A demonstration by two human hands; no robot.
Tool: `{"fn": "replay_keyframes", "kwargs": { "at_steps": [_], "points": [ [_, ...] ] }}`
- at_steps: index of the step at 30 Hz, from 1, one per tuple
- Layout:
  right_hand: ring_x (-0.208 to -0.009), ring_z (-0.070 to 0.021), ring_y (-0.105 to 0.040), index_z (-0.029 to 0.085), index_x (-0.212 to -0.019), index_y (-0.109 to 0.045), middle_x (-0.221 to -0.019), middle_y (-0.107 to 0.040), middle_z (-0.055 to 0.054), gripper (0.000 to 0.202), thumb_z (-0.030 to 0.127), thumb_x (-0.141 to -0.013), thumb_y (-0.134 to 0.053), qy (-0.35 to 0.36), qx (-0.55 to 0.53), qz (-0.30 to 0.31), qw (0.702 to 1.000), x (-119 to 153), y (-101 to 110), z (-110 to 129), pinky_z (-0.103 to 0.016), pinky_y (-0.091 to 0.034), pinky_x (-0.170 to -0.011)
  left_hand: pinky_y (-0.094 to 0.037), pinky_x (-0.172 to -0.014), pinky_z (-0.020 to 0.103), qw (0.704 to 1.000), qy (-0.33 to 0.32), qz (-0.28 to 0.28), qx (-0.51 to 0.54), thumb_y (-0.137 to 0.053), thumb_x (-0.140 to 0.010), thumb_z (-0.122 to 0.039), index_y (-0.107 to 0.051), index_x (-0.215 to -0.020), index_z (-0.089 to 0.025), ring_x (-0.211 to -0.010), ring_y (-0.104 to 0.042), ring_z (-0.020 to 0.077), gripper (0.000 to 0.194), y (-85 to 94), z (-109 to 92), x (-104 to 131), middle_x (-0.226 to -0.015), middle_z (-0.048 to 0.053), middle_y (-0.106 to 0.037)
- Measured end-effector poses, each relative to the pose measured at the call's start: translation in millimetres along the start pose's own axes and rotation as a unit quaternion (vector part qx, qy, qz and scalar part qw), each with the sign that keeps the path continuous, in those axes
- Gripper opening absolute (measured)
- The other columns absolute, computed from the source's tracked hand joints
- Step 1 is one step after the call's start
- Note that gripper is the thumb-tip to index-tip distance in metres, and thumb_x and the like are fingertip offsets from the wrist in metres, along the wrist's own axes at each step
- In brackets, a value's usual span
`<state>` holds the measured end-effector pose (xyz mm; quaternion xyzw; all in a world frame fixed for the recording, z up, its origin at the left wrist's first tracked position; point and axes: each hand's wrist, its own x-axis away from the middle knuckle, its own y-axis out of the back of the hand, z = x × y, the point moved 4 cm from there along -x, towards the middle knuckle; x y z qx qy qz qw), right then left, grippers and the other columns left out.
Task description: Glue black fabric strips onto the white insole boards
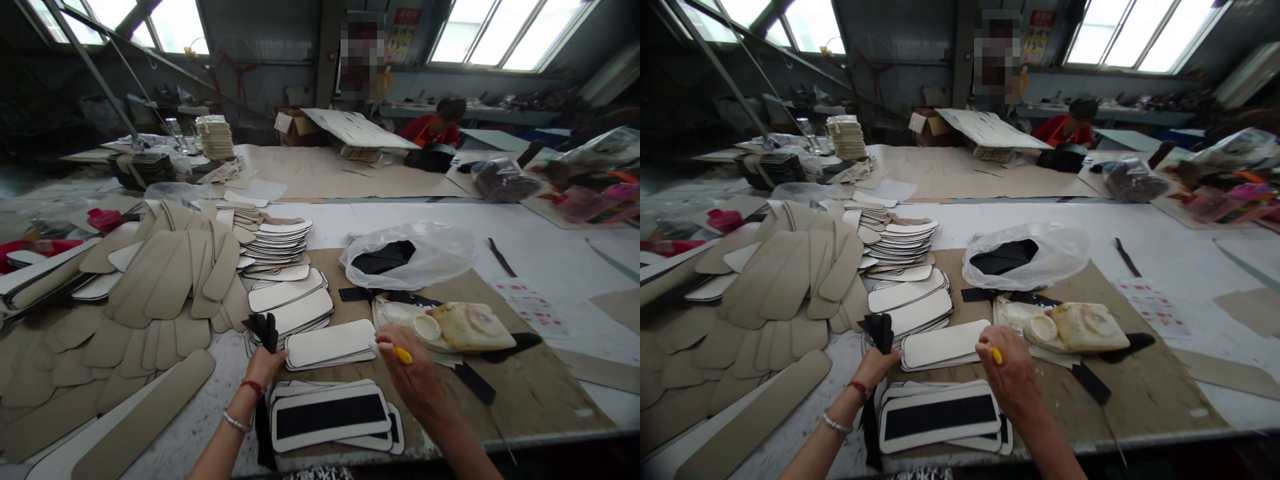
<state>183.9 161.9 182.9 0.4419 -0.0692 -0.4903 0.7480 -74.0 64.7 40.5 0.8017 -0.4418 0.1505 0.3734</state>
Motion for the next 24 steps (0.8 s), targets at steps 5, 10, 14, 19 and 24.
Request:
{"fn": "replay_keyframes", "kwargs": {
  "at_steps": [5,10,14,19,24],
  "points": [
    [-0.06,-0.0138,-0.047,0.02,-0.068,-0.045,-0.062,-0.046,0.001,0.034,0.043,-0.088,-0.03,-0.123,-0.137,0.004,0.983,-19.5,-67.4,11.3,-0.027,-0.039,-0.06,-0.036,-0.047,0.025,1.0,-0.001,0.022,-0.009,-0.065,-0.057,-0.025,-0.056,-0.052,-0.014,-0.052,-0.053,0.0167,0.016,-15.4,5.8,-18.6,-0.041,0.0,-0.05],
    [-0.044,-0.0123,-0.048,0.02,-0.075,-0.047,-0.051,-0.045,0.005,0.035,0.053,-0.081,-0.037,-0.268,-0.28,0.066,0.919,-10.7,-137.3,1.4,-0.025,-0.04,-0.05,-0.036,-0.047,0.024,0.999,0.005,0.039,-0.001,-0.061,-0.059,-0.022,-0.054,-0.052,-0.014,-0.053,-0.052,0.0161,0.012,-20.0,16.5,-26.0,-0.043,0.0,-0.05],
    [-0.048,-0.0135,-0.054,0.02,-0.076,-0.048,-0.059,-0.05,0.003,0.029,0.049,-0.077,-0.048,-0.302,-0.272,0.079,0.91,-1.7,-155.5,-12.8,-0.025,-0.043,-0.051,-0.035,-0.045,0.024,0.999,0.02,0.05,0.007,-0.06,-0.06,-0.024,-0.052,-0.05,-0.015,-0.047,-0.05,0.0144,0.015,-20.8,23.1,-27.2,-0.042,0.0,-0.05],
    [-0.059,-0.015,-0.055,0.02,-0.074,-0.051,-0.071,-0.052,-0.001,0.025,0.043,-0.08,-0.044,-0.243,-0.13,0.009,0.961,4.3,-126.2,-46.9,-0.027,-0.044,-0.057,-0.034,-0.045,0.025,0.998,0.025,0.063,0.014,-0.056,-0.062,-0.027,-0.049,-0.046,-0.017,-0.042,-0.046,0.0135,0.02,-21.3,27.1,-25.5,-0.041,0.0,-0.048],
    [-0.073,-0.0171,-0.052,0.019,-0.076,-0.052,-0.076,-0.053,-0.003,0.018,0.034,-0.081,-0.044,-0.181,0.006,-0.055,0.982,8.4,-87.6,-79.1,-0.031,-0.042,-0.071,-0.035,-0.05,0.028,0.997,0.017,0.074,0.004,-0.055,-0.061,-0.037,-0.05,-0.045,-0.017,-0.045,-0.049,0.0163,0.026,-21.3,29.1,-26.5,-0.041,0.002,-0.051]
  ]
}}
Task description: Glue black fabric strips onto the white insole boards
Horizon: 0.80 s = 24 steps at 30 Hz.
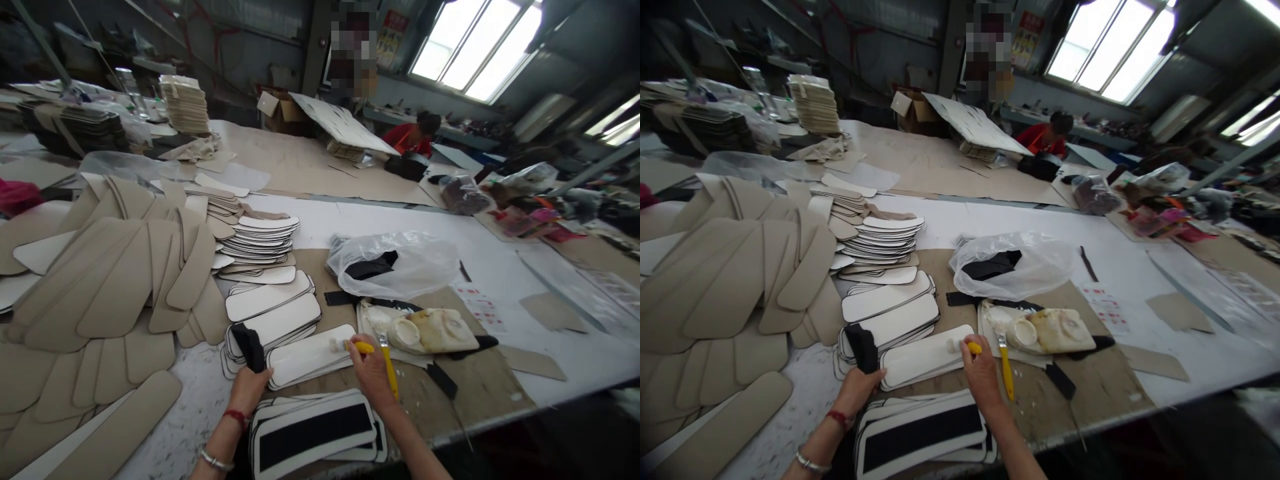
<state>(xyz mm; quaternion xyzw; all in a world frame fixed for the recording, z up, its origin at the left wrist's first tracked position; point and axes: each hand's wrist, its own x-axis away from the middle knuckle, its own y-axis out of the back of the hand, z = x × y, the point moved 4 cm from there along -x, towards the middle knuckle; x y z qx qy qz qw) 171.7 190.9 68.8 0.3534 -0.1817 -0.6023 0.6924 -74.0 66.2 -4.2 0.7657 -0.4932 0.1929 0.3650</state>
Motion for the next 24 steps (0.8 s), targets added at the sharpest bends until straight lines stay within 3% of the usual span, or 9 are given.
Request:
{"fn": "replay_keyframes", "kwargs": {
  "at_steps": [5,10,13,16,19,22,24],
  "points": [
    [-0.077,-0.017,-0.05,0.018,-0.079,-0.051,-0.079,-0.053,-0.004,0.013,0.029,-0.083,-0.044,0.052,0.041,-0.048,0.997,-6.4,19.9,-11.2,-0.033,-0.042,-0.074,-0.036,-0.052,0.031,1.0,-0.003,0.004,-0.025,-0.054,-0.061,-0.041,-0.05,-0.041,-0.018,-0.047,-0.051,0.0193,0.031,1.0,-0.3,-1.7,-0.04,0.004,-0.051],
    [-0.083,-0.0176,-0.051,0.018,-0.087,-0.05,-0.084,-0.053,-0.006,0.01,0.022,-0.085,-0.041,0.118,0.065,-0.046,0.99,-8.2,30.1,0.7,-0.034,-0.043,-0.077,-0.036,-0.051,0.03,0.999,-0.02,0.012,-0.028,-0.054,-0.062,-0.039,-0.05,-0.042,-0.018,-0.045,-0.05,0.0184,0.03,1.7,-3.6,0.2,-0.038,0.002,-0.049],
    [-0.087,-0.0187,-0.051,0.019,-0.089,-0.051,-0.087,-0.054,-0.007,0.011,0.018,-0.085,-0.042,0.154,0.113,-0.018,0.981,-0.8,20.0,11.0,-0.035,-0.043,-0.078,-0.036,-0.05,0.029,0.999,-0.025,0.008,-0.027,-0.054,-0.063,-0.038,-0.049,-0.043,-0.018,-0.045,-0.049,0.0174,0.029,1.7,-3.7,0.9,-0.039,0.001,-0.049],
    [-0.083,-0.0194,-0.051,0.019,-0.083,-0.053,-0.082,-0.055,-0.006,0.013,0.012,-0.083,-0.042,0.177,0.151,0.028,0.972,17.1,-3.4,28.2,-0.033,-0.045,-0.073,-0.035,-0.049,0.028,0.999,-0.029,0.001,-0.031,-0.054,-0.064,-0.036,-0.048,-0.043,-0.018,-0.044,-0.048,0.0168,0.028,1.8,-2.8,0.9,-0.039,0.001,-0.05],
    [-0.08,-0.0181,-0.052,0.02,-0.08,-0.052,-0.081,-0.055,-0.005,0.014,0.009,-0.081,-0.043,0.194,0.113,0.085,0.971,37.9,-21.7,53.5,-0.03,-0.046,-0.07,-0.034,-0.048,0.028,0.999,-0.033,0.002,-0.038,-0.054,-0.064,-0.033,-0.048,-0.043,-0.019,-0.043,-0.047,0.0161,0.026,2.7,-2.5,1.6,-0.039,0.0,-0.049],
    [-0.083,-0.0166,-0.052,0.021,-0.086,-0.052,-0.086,-0.055,-0.005,0.015,0.01,-0.081,-0.044,0.199,0.047,0.122,0.971,46.7,-21.5,68.8,-0.028,-0.046,-0.073,-0.032,-0.047,0.027,0.999,-0.032,0.0,-0.044,-0.055,-0.065,-0.031,-0.046,-0.042,-0.019,-0.043,-0.045,0.0152,0.027,6.3,-3.0,3.8,-0.039,0.0,-0.047],
    [-0.086,-0.0171,-0.052,0.021,-0.089,-0.052,-0.087,-0.055,-0.005,0.016,0.01,-0.081,-0.043,0.198,0.042,0.095,0.975,43.7,-14.1,66.5,-0.029,-0.045,-0.076,-0.032,-0.047,0.027,0.999,-0.03,-0.002,-0.042,-0.054,-0.065,-0.03,-0.046,-0.044,-0.019,-0.043,-0.044,0.0145,0.026,9.5,-3.6,5.7,-0.04,0.0,-0.047]
  ]
}}
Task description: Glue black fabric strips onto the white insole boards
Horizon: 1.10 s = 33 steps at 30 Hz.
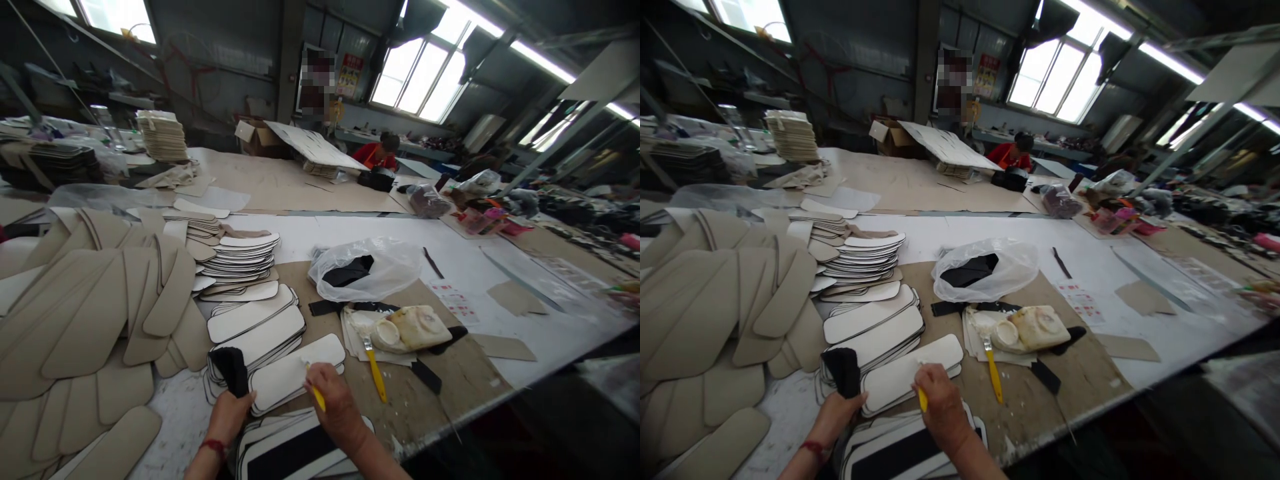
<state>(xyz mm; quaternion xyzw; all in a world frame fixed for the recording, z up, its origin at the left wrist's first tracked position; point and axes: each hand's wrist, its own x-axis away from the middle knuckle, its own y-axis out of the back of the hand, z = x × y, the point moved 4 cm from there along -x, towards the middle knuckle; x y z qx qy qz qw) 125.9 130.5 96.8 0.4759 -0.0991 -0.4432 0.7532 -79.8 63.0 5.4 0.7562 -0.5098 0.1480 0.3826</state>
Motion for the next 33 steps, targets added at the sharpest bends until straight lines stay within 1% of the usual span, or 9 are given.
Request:
{"fn": "replay_keyframes", "kwargs": {
  "at_steps": [5,9,12,16,18,22,25,30,33],
  "points": [
    [-0.084,-0.0199,-0.051,0.018,-0.083,-0.054,-0.084,-0.055,-0.007,0.016,0.009,-0.081,-0.041,-0.038,0.02,-0.012,0.999,0.2,-6.8,-7.5,-0.035,-0.045,-0.075,-0.033,-0.045,0.025,1.0,0.011,0.006,0.008,-0.054,-0.065,-0.027,-0.047,-0.047,-0.018,-0.043,-0.044,0.0132,0.022,3.8,-0.7,3.7,-0.041,-0.001,-0.047],
    [-0.085,-0.0184,-0.052,0.019,-0.087,-0.054,-0.085,-0.056,-0.006,0.015,0.013,-0.082,-0.041,-0.04,-0.12,0.017,0.992,1.2,-25.0,33.5,-0.034,-0.044,-0.079,-0.032,-0.045,0.026,1.0,0.016,0.008,-0.001,-0.055,-0.064,-0.026,-0.048,-0.045,-0.017,-0.043,-0.043,0.0133,0.022,3.3,0.3,4.7,-0.041,0.0,-0.046],
    [-0.081,-0.0169,-0.055,0.019,-0.085,-0.056,-0.084,-0.058,-0.005,0.013,0.024,-0.084,-0.043,-0.099,-0.246,0.006,0.964,-1.2,-28.3,48.7,-0.031,-0.045,-0.075,-0.032,-0.046,0.027,1.0,0.013,0.009,0.0,-0.056,-0.061,-0.028,-0.05,-0.045,-0.015,-0.045,-0.043,0.014,0.022,5.0,0.8,4.8,-0.042,0.0,-0.046],
    [-0.062,-0.016,-0.058,0.018,-0.085,-0.056,-0.074,-0.059,-0.004,0.027,0.042,-0.081,-0.046,-0.253,-0.349,-0.028,0.902,-3.3,-16.5,20.8,-0.028,-0.047,-0.058,-0.036,-0.054,0.026,0.999,-0.014,0.018,0.035,-0.06,-0.057,-0.03,-0.056,-0.055,-0.013,-0.054,-0.048,0.0149,0.018,14.0,-2.3,8.7,-0.051,0.0,-0.052],
    [-0.06,-0.0168,-0.056,0.017,-0.084,-0.056,-0.067,-0.057,-0.002,0.033,0.048,-0.079,-0.047,-0.283,-0.333,-0.056,0.898,-5.0,0.7,3.0,-0.028,-0.046,-0.057,-0.036,-0.055,0.025,0.998,-0.032,0.017,0.051,-0.063,-0.053,-0.031,-0.056,-0.056,-0.014,-0.055,-0.048,0.014,0.019,22.1,-4.8,13.9,-0.052,-0.002,-0.051],
    [-0.069,-0.0182,-0.053,0.018,-0.072,-0.057,-0.067,-0.058,-0.003,0.038,0.051,-0.081,-0.041,-0.261,-0.247,-0.077,0.93,-9.9,40.6,-13.8,-0.028,-0.042,-0.066,-0.029,-0.046,0.024,0.997,-0.038,-0.015,0.065,-0.06,-0.057,-0.037,-0.049,-0.057,-0.017,-0.045,-0.038,0.0105,0.023,43.4,-10.7,33.3,-0.044,-0.006,-0.041],
    [-0.064,-0.0158,-0.052,0.018,-0.064,-0.053,-0.063,-0.056,-0.002,0.04,0.05,-0.083,-0.037,-0.234,-0.261,-0.052,0.935,-14.2,54.0,-9.9,-0.027,-0.041,-0.064,-0.027,-0.043,0.023,0.995,-0.041,-0.015,0.091,-0.049,-0.066,-0.04,-0.048,-0.059,-0.018,-0.041,-0.032,0.0087,0.023,55.7,-23.7,58.5,-0.041,-0.008,-0.033],
    [-0.042,-0.0096,-0.041,0.018,-0.073,-0.051,-0.047,-0.043,0.006,0.032,0.047,-0.082,-0.041,-0.205,-0.353,0.051,0.912,-25.0,39.6,25.0,-0.021,-0.034,-0.042,-0.036,-0.049,0.023,0.955,-0.093,0.127,0.252,-0.053,-0.068,-0.045,-0.057,-0.075,-0.014,-0.05,-0.046,0.0098,0.031,51.4,-66.1,109.7,-0.056,-0.001,-0.053],
    [-0.048,-0.0088,-0.045,0.018,-0.069,-0.054,-0.052,-0.047,0.005,0.026,0.041,-0.079,-0.048,-0.149,-0.373,0.095,0.911,-32.3,27.4,58.3,-0.02,-0.037,-0.047,-0.041,-0.054,0.025,0.946,-0.081,0.137,0.283,-0.059,-0.065,-0.046,-0.06,-0.077,-0.012,-0.053,-0.053,0.0126,0.036,42.7,-83.9,128.7,-0.061,0.004,-0.061]
  ]
}}
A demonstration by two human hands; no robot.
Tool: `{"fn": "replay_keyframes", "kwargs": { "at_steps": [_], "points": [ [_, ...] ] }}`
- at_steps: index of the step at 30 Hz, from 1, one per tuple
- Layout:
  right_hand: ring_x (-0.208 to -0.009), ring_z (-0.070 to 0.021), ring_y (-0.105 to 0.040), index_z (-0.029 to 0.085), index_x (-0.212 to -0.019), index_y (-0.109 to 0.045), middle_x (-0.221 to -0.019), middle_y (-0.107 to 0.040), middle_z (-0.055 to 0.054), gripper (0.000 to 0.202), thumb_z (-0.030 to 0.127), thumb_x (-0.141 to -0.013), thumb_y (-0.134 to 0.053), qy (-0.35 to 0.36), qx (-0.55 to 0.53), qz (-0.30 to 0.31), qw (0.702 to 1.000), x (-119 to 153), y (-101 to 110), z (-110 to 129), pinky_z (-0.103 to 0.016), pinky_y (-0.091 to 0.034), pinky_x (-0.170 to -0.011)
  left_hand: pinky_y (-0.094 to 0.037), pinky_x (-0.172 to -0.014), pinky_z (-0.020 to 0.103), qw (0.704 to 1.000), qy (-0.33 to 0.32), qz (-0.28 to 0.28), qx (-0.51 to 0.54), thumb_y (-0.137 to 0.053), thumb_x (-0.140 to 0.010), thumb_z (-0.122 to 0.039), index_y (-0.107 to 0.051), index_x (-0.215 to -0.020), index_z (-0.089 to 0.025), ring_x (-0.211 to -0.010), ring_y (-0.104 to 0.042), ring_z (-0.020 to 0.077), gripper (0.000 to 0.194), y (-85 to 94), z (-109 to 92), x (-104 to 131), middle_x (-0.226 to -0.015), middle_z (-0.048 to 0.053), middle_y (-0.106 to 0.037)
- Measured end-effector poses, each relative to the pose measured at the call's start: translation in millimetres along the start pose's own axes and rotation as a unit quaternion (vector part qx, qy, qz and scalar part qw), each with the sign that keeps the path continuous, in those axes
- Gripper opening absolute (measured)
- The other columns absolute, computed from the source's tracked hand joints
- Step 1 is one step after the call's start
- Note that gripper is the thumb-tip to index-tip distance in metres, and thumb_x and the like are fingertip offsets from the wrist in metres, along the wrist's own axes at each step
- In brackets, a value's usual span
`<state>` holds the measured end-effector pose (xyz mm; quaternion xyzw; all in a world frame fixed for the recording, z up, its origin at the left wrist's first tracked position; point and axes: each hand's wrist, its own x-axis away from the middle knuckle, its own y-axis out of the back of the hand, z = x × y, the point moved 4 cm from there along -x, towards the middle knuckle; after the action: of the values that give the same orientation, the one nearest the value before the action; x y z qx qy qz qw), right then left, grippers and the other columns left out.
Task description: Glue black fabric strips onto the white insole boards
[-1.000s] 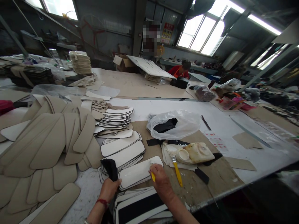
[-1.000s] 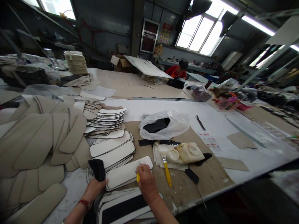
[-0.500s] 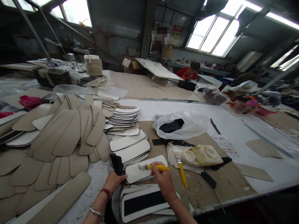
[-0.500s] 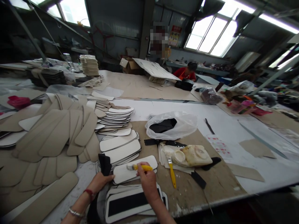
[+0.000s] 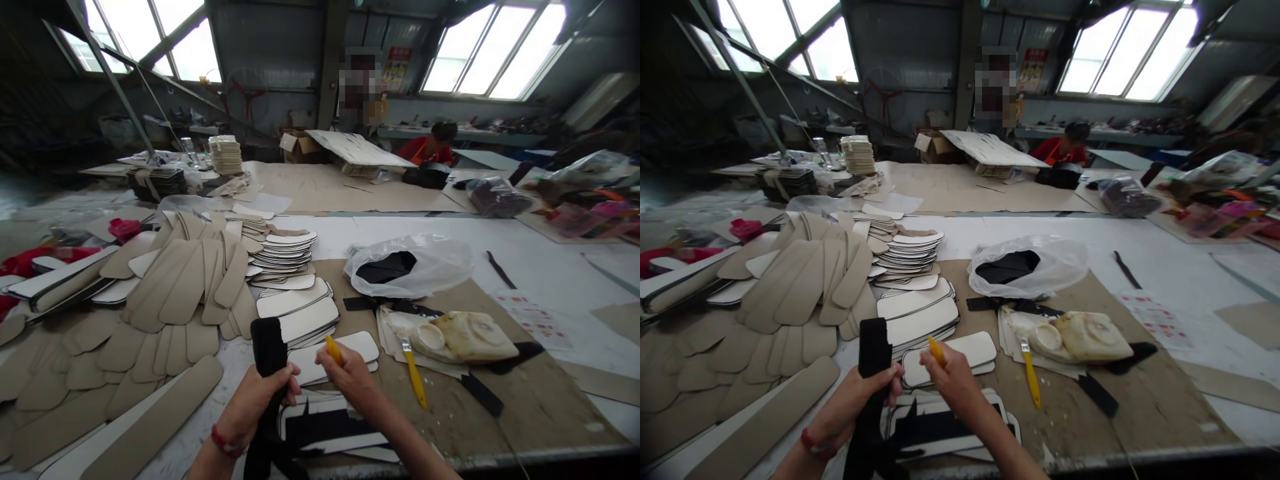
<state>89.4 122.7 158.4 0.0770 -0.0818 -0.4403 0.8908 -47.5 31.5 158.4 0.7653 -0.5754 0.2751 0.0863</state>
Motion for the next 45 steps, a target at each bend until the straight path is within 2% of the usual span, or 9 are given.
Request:
{"fn": "replay_keyframes", "kwargs": {
  "at_steps": [6,13,19,26,30,34,37,40,45],
  "points": [
    [-0.035,-0.0105,-0.045,0.021,-0.074,-0.047,-0.042,-0.043,0.01,0.018,0.037,-0.073,-0.055,-0.068,-0.196,0.106,0.972,4.2,-38.9,7.0,-0.022,-0.037,-0.038,-0.038,-0.047,0.025,1.0,0.009,0.016,0.006,-0.064,-0.064,-0.042,-0.063,-0.086,-0.008,-0.048,-0.055,0.014,0.041,-24.7,1.3,2.7,-0.057,0.005,-0.062],
    [-0.045,-0.0067,-0.037,0.018,-0.065,-0.047,-0.052,-0.04,0.007,0.024,0.039,-0.074,-0.055,-0.052,-0.139,-0.043,0.988,2.3,-8.3,-4.4,-0.019,-0.033,-0.043,-0.043,-0.05,0.026,0.999,0.031,-0.027,0.027,-0.07,-0.056,-0.043,-0.063,-0.087,-0.008,-0.057,-0.061,0.019,0.047,-20.9,18.2,4.0,-0.068,0.011,-0.067],
    [-0.038,-0.0054,-0.033,0.019,-0.068,-0.046,-0.049,-0.039,0.008,0.027,0.042,-0.069,-0.059,-0.107,-0.238,0.007,0.965,8.9,-19.0,-15.5,-0.019,-0.027,-0.036,-0.045,-0.054,0.028,0.996,0.017,-0.086,0.026,-0.07,-0.055,-0.044,-0.064,-0.086,-0.009,-0.058,-0.061,0.0189,0.047,-25.8,25.4,-0.7,-0.064,0.01,-0.068],
    [-0.042,-0.0055,-0.04,0.017,-0.069,-0.05,-0.053,-0.045,0.007,0.033,0.047,-0.066,-0.063,-0.142,-0.217,-0.114,0.959,6.2,4.7,-21.9,-0.017,-0.034,-0.037,-0.042,-0.056,0.027,0.998,0.001,-0.056,-0.02,-0.068,-0.057,-0.044,-0.064,-0.073,-0.008,-0.057,-0.057,0.0164,0.039,-41.3,33.5,0.7,-0.062,0.009,-0.066],
    [-0.064,-0.012,-0.056,0.019,-0.081,-0.051,-0.07,-0.056,0.003,0.034,0.046,-0.065,-0.065,-0.148,-0.289,-0.114,0.939,0.7,20.2,-13.7,-0.022,-0.047,-0.053,-0.041,-0.056,0.027,1.0,0.008,0.003,0.004,-0.068,-0.057,-0.041,-0.063,-0.068,-0.009,-0.054,-0.055,0.015,0.034,-56.2,41.8,5.3,-0.059,0.008,-0.064],
    [-0.051,-0.0097,-0.053,0.02,-0.075,-0.047,-0.057,-0.052,0.006,0.034,0.046,-0.065,-0.066,-0.149,-0.301,-0.121,0.934,-5.4,39.4,-3.8,-0.021,-0.043,-0.048,-0.038,-0.055,0.024,0.998,-0.002,0.054,-0.027,-0.063,-0.063,-0.04,-0.064,-0.059,-0.01,-0.054,-0.051,0.0131,0.029,-64.4,49.6,9.7,-0.056,0.006,-0.062],
    [-0.04,-0.0061,-0.042,0.019,-0.075,-0.047,-0.05,-0.047,0.008,0.035,0.048,-0.065,-0.065,-0.124,-0.288,-0.136,0.94,-9.9,65.5,4.1,-0.019,-0.036,-0.041,-0.039,-0.058,0.025,0.998,0.015,0.051,-0.043,-0.062,-0.063,-0.039,-0.064,-0.055,-0.011,-0.054,-0.051,0.0138,0.029,-53.6,56.2,14.3,-0.054,0.005,-0.061],
    [-0.037,-0.0042,-0.032,0.019,-0.073,-0.048,-0.047,-0.04,0.01,0.034,0.048,-0.067,-0.063,-0.111,-0.19,-0.126,0.967,-12.7,98.7,7.0,-0.017,-0.027,-0.037,-0.036,-0.054,0.025,0.996,0.035,-0.039,-0.075,-0.065,-0.059,-0.041,-0.063,-0.051,-0.012,-0.049,-0.045,0.0119,0.031,-22.2,63.9,19.2,-0.044,0.001,-0.053],
    [-0.049,-0.0085,-0.041,0.017,-0.063,-0.053,-0.054,-0.048,0.004,0.026,0.041,-0.071,-0.058,-0.102,0.19,0.07,0.974,-22.4,107.3,-14.1,-0.02,-0.031,-0.048,-0.027,-0.043,0.021,0.979,0.041,-0.201,0.005,-0.069,-0.054,-0.042,-0.063,-0.086,-0.012,-0.041,-0.033,0.0075,0.045,29.3,78.5,12.2,-0.04,-0.008,-0.041]
  ]
}}
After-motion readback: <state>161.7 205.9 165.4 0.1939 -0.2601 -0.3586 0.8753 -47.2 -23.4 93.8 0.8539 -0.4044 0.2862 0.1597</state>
